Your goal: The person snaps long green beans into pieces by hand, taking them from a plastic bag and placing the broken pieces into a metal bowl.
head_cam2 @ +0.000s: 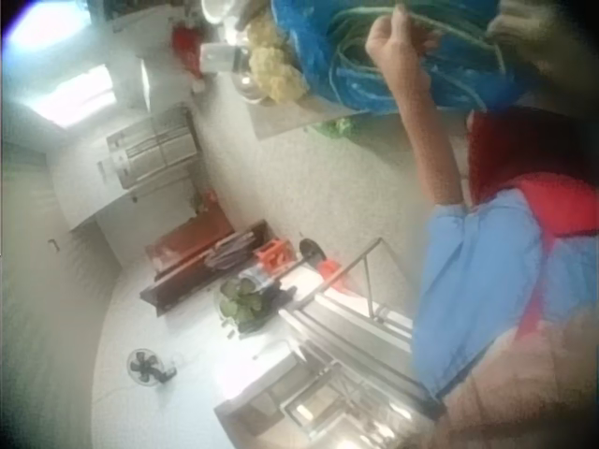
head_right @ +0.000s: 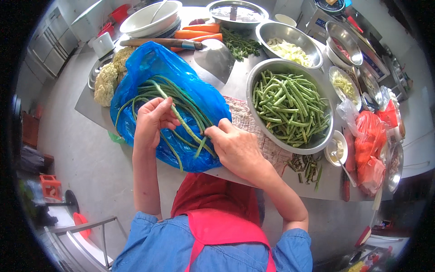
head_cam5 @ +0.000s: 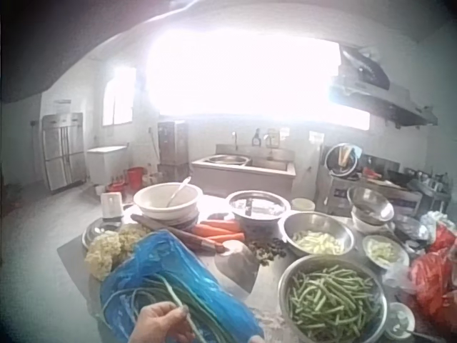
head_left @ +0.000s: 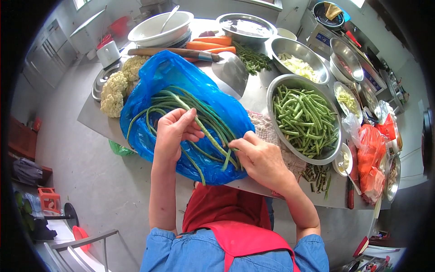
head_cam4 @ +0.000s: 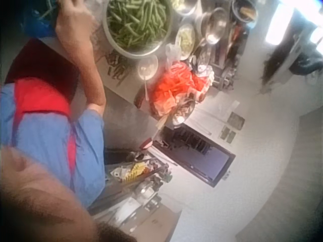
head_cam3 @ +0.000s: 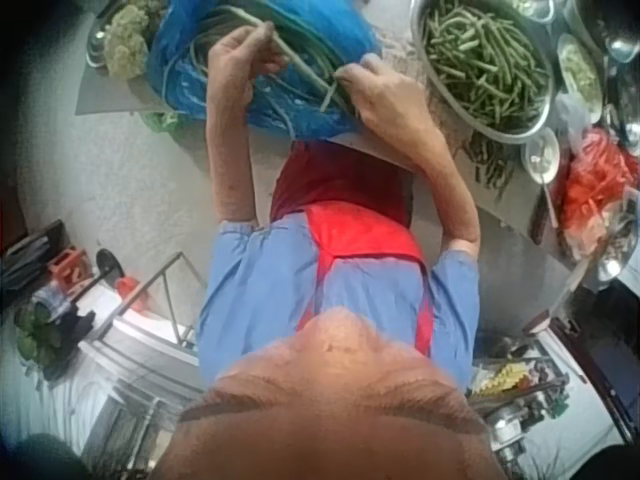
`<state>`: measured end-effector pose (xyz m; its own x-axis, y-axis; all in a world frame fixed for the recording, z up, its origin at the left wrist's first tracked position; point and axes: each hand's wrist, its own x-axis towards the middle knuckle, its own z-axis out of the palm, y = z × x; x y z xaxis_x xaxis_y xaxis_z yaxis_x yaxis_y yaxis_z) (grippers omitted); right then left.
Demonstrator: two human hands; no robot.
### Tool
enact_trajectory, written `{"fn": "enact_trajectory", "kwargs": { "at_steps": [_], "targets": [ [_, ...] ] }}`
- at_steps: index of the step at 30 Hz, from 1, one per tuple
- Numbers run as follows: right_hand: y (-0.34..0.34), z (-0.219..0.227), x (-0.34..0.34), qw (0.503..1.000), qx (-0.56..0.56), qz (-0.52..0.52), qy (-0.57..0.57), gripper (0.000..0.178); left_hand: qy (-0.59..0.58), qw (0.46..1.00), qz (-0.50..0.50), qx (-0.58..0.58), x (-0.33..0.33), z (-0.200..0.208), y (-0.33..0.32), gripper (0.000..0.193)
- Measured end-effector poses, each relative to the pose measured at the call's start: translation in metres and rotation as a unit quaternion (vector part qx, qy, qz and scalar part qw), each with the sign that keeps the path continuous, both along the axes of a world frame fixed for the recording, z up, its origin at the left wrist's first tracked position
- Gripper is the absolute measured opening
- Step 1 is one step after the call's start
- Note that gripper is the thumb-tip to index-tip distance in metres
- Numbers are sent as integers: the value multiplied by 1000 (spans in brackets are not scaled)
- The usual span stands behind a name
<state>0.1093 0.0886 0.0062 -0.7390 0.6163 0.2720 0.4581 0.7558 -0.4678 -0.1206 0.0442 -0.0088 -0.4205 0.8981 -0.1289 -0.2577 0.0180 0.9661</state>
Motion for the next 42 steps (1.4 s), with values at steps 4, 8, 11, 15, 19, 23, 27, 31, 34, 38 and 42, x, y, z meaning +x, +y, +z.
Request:
{"fn": "enact_trajectory", "kwargs": {
  "at_steps": [4, 8, 11, 15, 19, 23, 27, 31, 34, 38, 42],
  "targets": [
    [6, -10, 5, 999, -11, 43, 23, 12, -65, 998, -16, 22, 6, -4, -6, 19],
    [2, -11, 5, 1000, -8, -3, -30, 16, -157, 983, -66, 71, 18, -8, -14, 21],
    [4, -13, 12, 999, -11, 20, 32, 13, -185, 976, -71, 84, 27, -7, -20, 23],
    [-25, 23, 71, 900, -375, -72, 208, 11, -247, 962, -38, 108, 24, -9, -25, 25],
    [-59, 34, 146, 894, -307, -164, 283, 12, -304, 945, -47, 113, 32, -2, -21, 34],
    [-63, 16, 185, 951, 104, -289, -11, 22, -299, 946, -76, 96, 58, 0, -7, 38],
    [-77, -8, 207, 900, 121, -388, -160, 30, -282, 953, -66, 85, 78, -4, -1, 38],
    [-93, 9, 201, 884, 82, -434, -155, 37, -245, 963, -66, 94, 96, -9, 2, 35],
    [-113, 1, 225, 901, 39, -416, -119, 42, -192, 976, -36, 92, 105, -11, 1, 35],
    [-136, -31, 271, 873, -95, -474, 60, 32, -164, 981, -30, 101, 103, -12, 1, 37],
    [-106, -27, 280, 694, -277, -477, 463, 35, -182, 980, -20, 80, 109, -5, -3, 43]
  ]
}}
